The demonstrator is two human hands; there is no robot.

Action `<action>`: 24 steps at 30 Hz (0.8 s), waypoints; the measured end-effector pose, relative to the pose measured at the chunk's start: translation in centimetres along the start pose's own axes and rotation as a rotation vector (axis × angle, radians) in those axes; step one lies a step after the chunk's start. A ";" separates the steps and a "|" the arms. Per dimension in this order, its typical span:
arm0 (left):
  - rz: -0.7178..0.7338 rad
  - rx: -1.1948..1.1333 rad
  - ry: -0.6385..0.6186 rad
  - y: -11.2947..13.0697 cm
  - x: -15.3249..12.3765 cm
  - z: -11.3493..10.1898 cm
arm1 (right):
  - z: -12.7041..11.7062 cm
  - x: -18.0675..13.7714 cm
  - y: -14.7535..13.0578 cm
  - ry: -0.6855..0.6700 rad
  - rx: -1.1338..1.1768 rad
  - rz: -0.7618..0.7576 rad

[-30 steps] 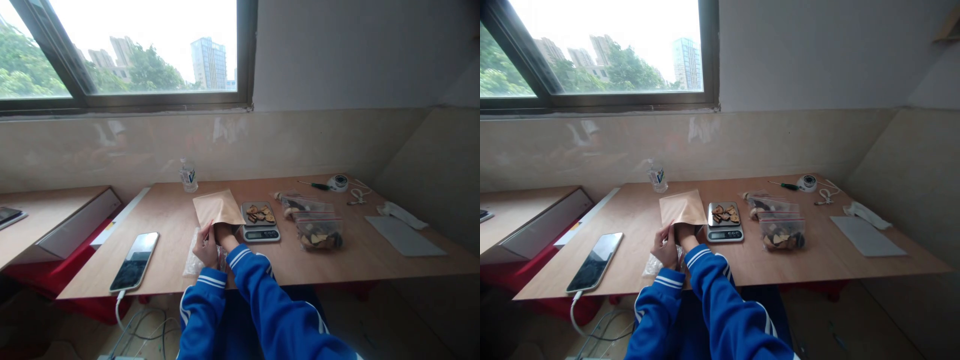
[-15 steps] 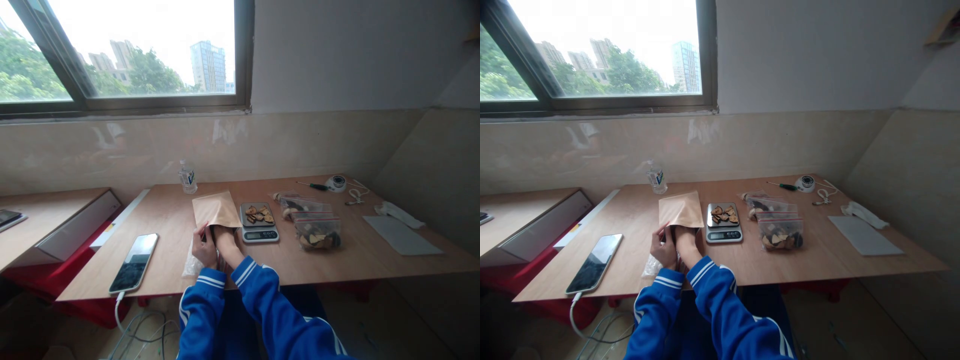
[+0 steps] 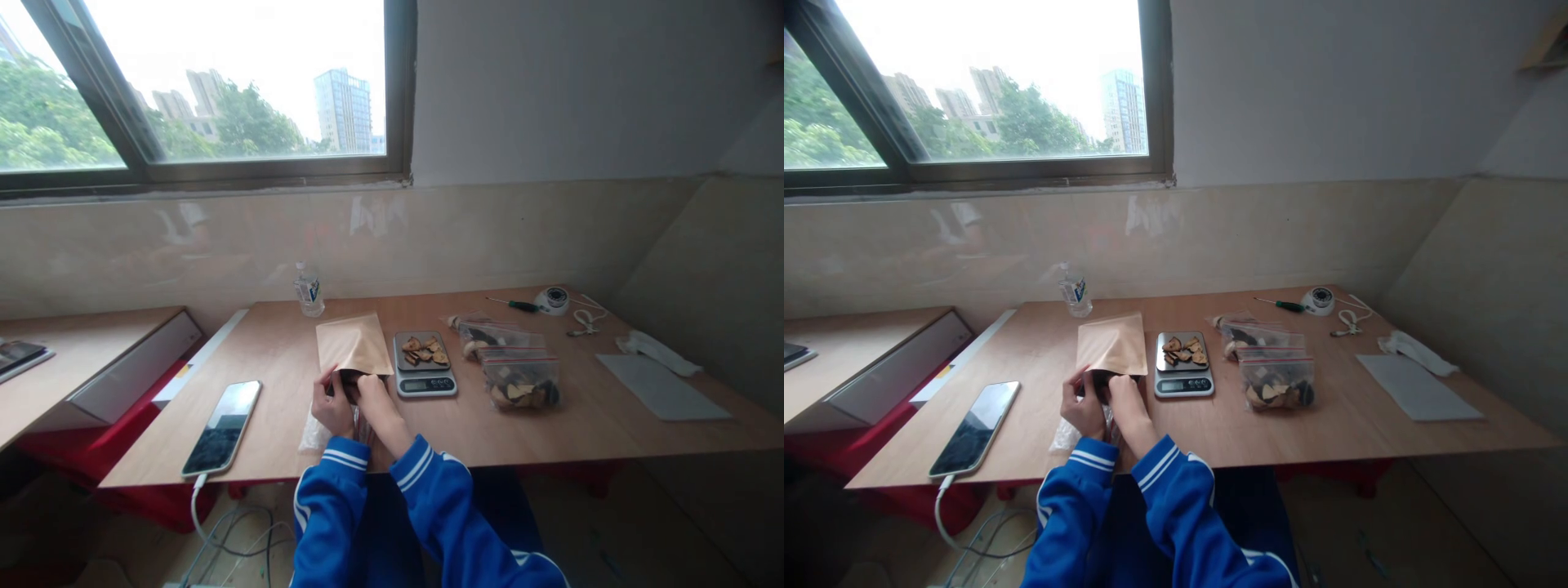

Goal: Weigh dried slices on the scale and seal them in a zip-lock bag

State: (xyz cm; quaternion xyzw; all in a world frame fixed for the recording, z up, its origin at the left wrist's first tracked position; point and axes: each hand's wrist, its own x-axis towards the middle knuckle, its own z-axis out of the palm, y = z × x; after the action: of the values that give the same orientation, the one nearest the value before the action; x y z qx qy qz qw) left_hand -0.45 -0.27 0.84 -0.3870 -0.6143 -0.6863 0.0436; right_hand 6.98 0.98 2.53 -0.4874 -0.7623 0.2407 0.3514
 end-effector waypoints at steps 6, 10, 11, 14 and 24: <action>-0.028 -0.025 0.005 0.6 0.1 -0.1 | -1.1 -1.1 -0.4 -0.053 -0.035 0.008; -0.006 -0.028 -0.004 0.7 0.1 -0.2 | -1.8 -1.8 -0.8 -0.042 -0.029 0.004; 0.010 -0.032 -0.014 0.7 0.1 -0.2 | -2.0 -2.0 -0.9 -0.021 -0.015 0.002; 0.050 -0.051 -0.041 0.7 0.0 -0.2 | -2.5 -2.5 -1.1 0.081 0.064 -0.010; 0.036 -0.073 -0.077 1.0 0.0 -0.3 | -6.7 -5.0 1.0 0.227 0.612 0.186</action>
State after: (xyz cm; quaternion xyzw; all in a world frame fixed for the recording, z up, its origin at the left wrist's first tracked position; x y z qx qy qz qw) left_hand -0.04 -0.74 1.62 -0.4256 -0.5828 -0.6920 0.0181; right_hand 14.12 -3.00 4.56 -0.4505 -0.5627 0.4337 0.5406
